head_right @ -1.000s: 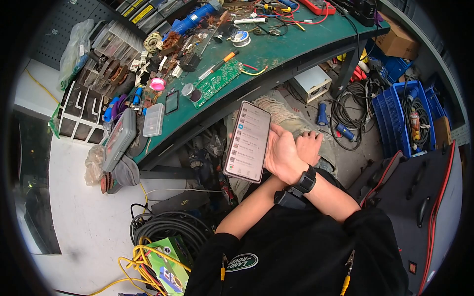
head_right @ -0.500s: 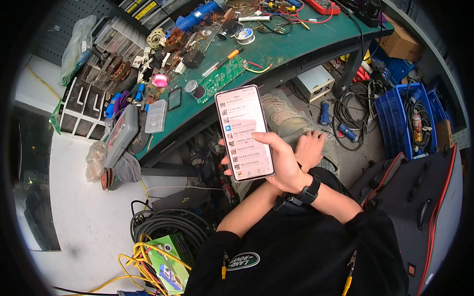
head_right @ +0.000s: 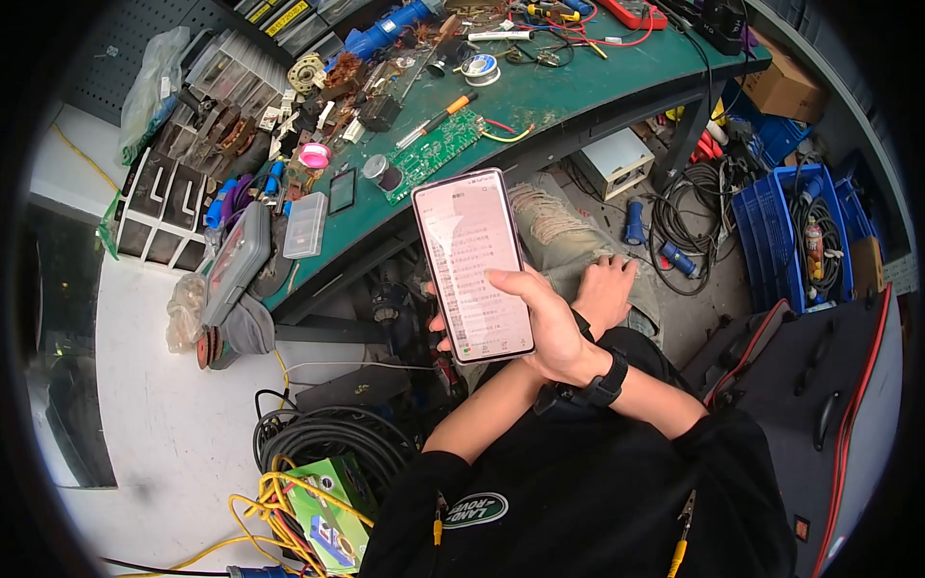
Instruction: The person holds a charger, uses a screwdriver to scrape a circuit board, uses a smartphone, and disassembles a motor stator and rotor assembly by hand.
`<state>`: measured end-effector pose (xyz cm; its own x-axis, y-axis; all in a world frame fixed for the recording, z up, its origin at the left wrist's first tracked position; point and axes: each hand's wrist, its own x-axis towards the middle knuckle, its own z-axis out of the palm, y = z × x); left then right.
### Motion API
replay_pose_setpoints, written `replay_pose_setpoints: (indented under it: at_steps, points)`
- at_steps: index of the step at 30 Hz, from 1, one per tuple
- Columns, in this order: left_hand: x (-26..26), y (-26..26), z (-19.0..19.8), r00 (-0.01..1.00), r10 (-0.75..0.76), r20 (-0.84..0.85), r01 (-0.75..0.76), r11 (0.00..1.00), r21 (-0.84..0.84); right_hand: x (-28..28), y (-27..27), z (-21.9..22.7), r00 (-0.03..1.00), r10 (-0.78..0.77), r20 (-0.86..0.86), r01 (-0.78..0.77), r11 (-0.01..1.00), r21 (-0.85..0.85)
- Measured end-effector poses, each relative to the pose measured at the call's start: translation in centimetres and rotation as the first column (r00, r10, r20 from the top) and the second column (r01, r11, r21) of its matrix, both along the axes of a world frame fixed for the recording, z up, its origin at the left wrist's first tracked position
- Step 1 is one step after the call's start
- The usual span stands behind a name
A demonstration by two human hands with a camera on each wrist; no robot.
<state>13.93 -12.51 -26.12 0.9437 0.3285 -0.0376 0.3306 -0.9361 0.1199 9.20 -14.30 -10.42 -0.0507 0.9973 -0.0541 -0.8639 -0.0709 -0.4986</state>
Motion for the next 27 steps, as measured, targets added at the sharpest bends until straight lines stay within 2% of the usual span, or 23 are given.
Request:
replay_pose_setpoints:
  at_steps: [1, 3, 7, 9, 10, 16, 24, 25, 27]
  points:
    - [0.02, -0.01, 0.0, 1.0, 0.001, -0.005, -0.001, 1.0, 0.004, -0.02, -0.07, -0.01, 1.0, 0.0, 0.0, 0.0, 1.0, 0.0]
    - [0.04, -0.02, -0.05, 1.0, 0.001, -0.009, -0.001, 1.0, 0.007, -0.1, -0.27, -0.07, 0.994, -0.058, 0.095, 0.048, 0.993, 0.108]
    - [0.02, -0.04, 0.04, 1.0, 0.008, -0.012, -0.008, 1.0, 0.0, -0.07, -0.27, 0.12, 0.994, -0.057, 0.095, 0.046, 0.993, 0.112]
    - [0.02, -0.05, 0.03, 1.0, 0.008, -0.011, -0.008, 1.0, 0.002, 0.06, -0.15, 0.28, 1.0, -0.005, 0.023, 0.005, 1.0, -0.002]
    - [0.0, -0.07, 0.09, 1.0, 0.008, -0.008, -0.007, 1.0, 0.005, 0.04, -0.16, 0.23, 1.0, -0.005, 0.022, 0.005, 1.0, -0.002]
    - [-0.01, -0.05, 0.02, 1.0, 0.001, 0.003, -0.001, 1.0, 0.012, -0.08, -0.39, -0.24, 0.992, -0.055, 0.111, 0.039, 0.989, 0.145]
    - [-0.45, -0.48, 0.44, 0.999, 0.021, 0.037, -0.023, 0.999, 0.05, 0.41, -0.08, 0.39, 0.989, 0.015, -0.15, -0.018, 1.0, -0.025]
    - [-0.47, -0.5, 0.4, 0.999, 0.02, 0.041, -0.022, 0.998, 0.061, 0.54, 0.0, 0.31, 0.989, 0.015, -0.15, -0.019, 1.0, -0.025]
    - [-0.44, -0.46, 0.4, 0.999, 0.019, 0.044, -0.022, 0.997, 0.072, 0.69, 0.2, -0.07, 0.999, 0.041, 0.004, -0.04, 0.996, -0.082]
